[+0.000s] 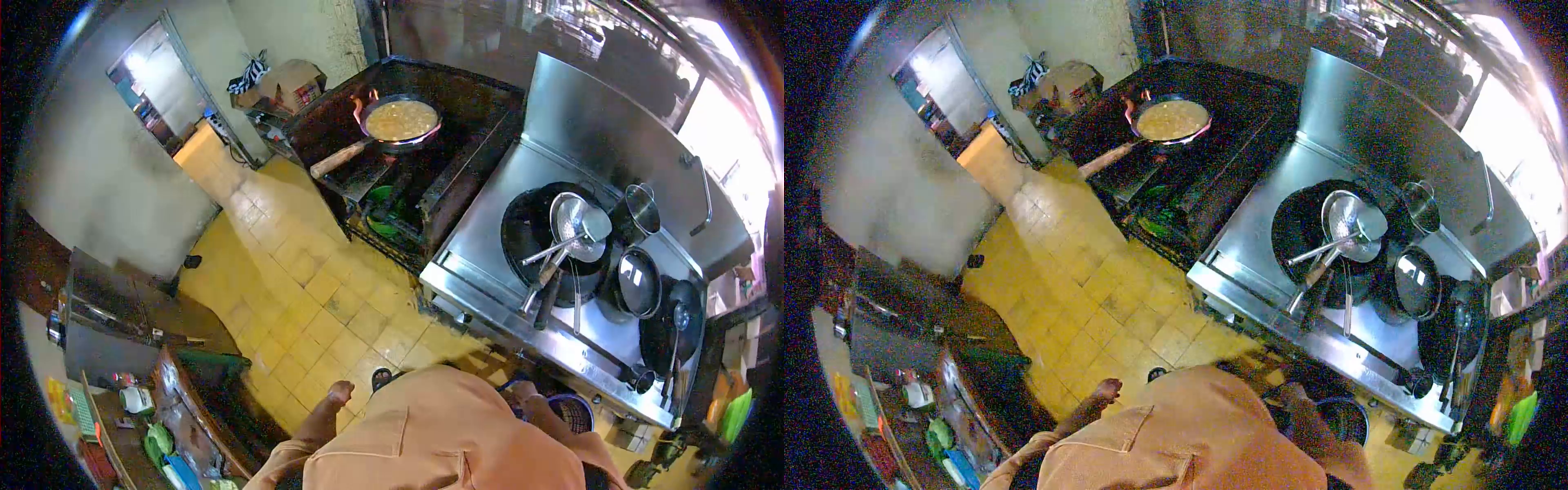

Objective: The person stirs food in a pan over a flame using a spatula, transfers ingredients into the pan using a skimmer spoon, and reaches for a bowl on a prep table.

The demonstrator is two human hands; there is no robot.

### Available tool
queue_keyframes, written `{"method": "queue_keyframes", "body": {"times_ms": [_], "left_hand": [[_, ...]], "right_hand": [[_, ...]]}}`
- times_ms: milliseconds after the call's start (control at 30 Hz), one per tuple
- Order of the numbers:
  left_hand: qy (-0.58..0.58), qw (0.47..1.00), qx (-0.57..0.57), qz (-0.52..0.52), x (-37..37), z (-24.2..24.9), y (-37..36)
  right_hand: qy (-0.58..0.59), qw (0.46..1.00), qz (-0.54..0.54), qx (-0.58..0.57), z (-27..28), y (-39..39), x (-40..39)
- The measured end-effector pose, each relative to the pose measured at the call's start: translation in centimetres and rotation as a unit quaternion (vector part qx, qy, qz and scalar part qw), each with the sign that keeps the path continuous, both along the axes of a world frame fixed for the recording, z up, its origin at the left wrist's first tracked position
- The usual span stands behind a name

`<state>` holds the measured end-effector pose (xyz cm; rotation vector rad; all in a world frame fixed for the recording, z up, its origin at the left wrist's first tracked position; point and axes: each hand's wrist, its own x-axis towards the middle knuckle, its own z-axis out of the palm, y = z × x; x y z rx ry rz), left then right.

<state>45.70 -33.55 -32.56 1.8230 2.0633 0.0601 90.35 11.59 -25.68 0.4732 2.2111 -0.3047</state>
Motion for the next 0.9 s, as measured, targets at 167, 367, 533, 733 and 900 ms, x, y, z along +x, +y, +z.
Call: {"method": "queue_keyframes", "body": {"times_ms": [167,367,533,733,900], "left_hand": [[-0.356,0.837,-0.074,0.409,3.5,5.4,0.5],[-0.370,0.839,-0.020,0.398,3.2,4.9,0.6],[-0.432,0.661,-0.046,0.612,4.1,6.8,2.3],[-0.360,0.795,0.009,0.489,2.7,1.3,-1.7],[-0.361,0.632,0.019,0.686,4.1,10.8,-0.7]], "right_hand": [[0.091,0.994,-0.046,-0.028,-14.8,0.4,7.5],[0.165,0.957,-0.226,-0.078,-20.4,1.8,8.6],[0.118,0.966,-0.205,-0.100,-16.7,3.2,6.1],[0.153,0.987,0.055,0.017,-4.5,2.5,1.0],[0.153,0.986,0.068,0.015,-2.9,3.1,-4.0]]}}
